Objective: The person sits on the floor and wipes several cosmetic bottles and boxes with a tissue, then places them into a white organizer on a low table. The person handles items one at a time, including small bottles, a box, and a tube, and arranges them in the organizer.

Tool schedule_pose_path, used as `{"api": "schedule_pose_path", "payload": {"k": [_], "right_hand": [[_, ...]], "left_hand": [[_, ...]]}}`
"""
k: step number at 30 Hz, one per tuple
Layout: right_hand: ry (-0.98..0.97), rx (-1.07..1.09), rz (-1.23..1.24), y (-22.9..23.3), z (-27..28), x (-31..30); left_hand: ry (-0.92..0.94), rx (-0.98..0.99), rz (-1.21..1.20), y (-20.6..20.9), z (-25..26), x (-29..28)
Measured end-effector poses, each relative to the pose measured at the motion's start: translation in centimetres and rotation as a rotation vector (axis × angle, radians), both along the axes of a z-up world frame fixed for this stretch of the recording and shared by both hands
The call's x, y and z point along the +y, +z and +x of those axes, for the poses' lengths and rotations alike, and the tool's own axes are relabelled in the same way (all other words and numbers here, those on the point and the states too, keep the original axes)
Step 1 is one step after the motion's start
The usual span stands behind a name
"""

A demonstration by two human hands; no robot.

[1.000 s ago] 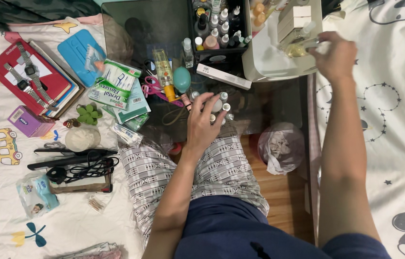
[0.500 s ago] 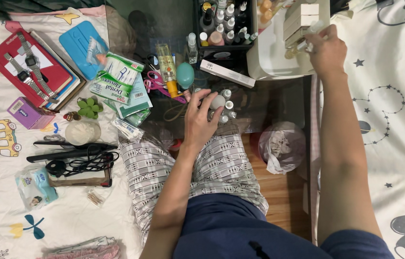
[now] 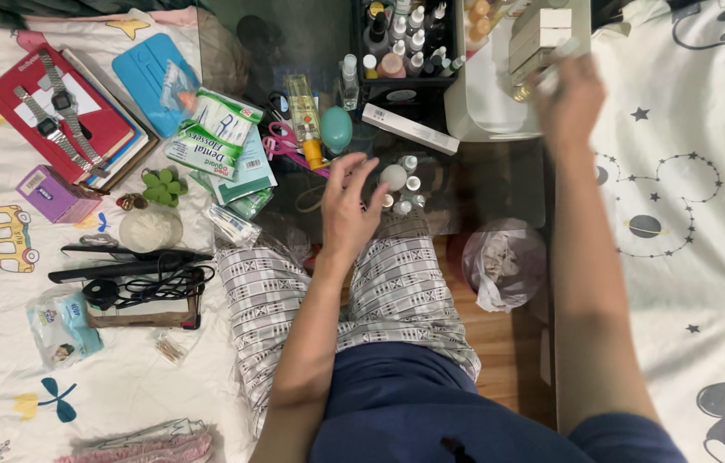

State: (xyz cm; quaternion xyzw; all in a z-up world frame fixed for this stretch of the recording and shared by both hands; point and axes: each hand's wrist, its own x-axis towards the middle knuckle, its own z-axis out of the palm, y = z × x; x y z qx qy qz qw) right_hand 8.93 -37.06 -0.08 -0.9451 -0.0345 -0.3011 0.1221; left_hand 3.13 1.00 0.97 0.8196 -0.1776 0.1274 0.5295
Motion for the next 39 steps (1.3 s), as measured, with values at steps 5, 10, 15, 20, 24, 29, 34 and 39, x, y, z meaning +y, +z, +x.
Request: {"api": "schedule_pose_path", "payload": {"k": [5,10,15,20,24,29,34,39], "right_hand": [[0.257,0.200,0.264,1.3,-3.4,9.3],[0.334,0.412,0.347,0.2,-3.6,14.1],[0.340,0.438,0.276,-2.5,-3.1,15.2],[0.189,0.321,0.278,-3.0,-2.6,13.9],[0.094,0.215,0.395,0.6,-4.2,12.5],[0.257,0.276,0.543,6.1,-7.6,12.5],[0.248,0.338,0.946,6.1,-9.0,15.7],[0.466,0.385,1.521,3.8,-9.2,17.7]], "left_hand": [[0.019,0.005,-0.063,-0.6,0.2,0.0],[0.072,-0.012,-0.053,-1.0,-0.1,0.7],[0.145,-0.066,-0.073,-1.3,0.0,0.8],[0.084,0.107,-0.135,-1.3,-0.4,0.8],[0.033,0.068,-0.043,-0.6,-0.5,0.3],[-0.206,0.118,-0.097,1.2,-1.8,-1.6],[-0.318,0.099,-0.098,1.2,-3.5,-3.0],[-0.602,0.422,-0.222,-1.1,-3.9,-3.5]]}}
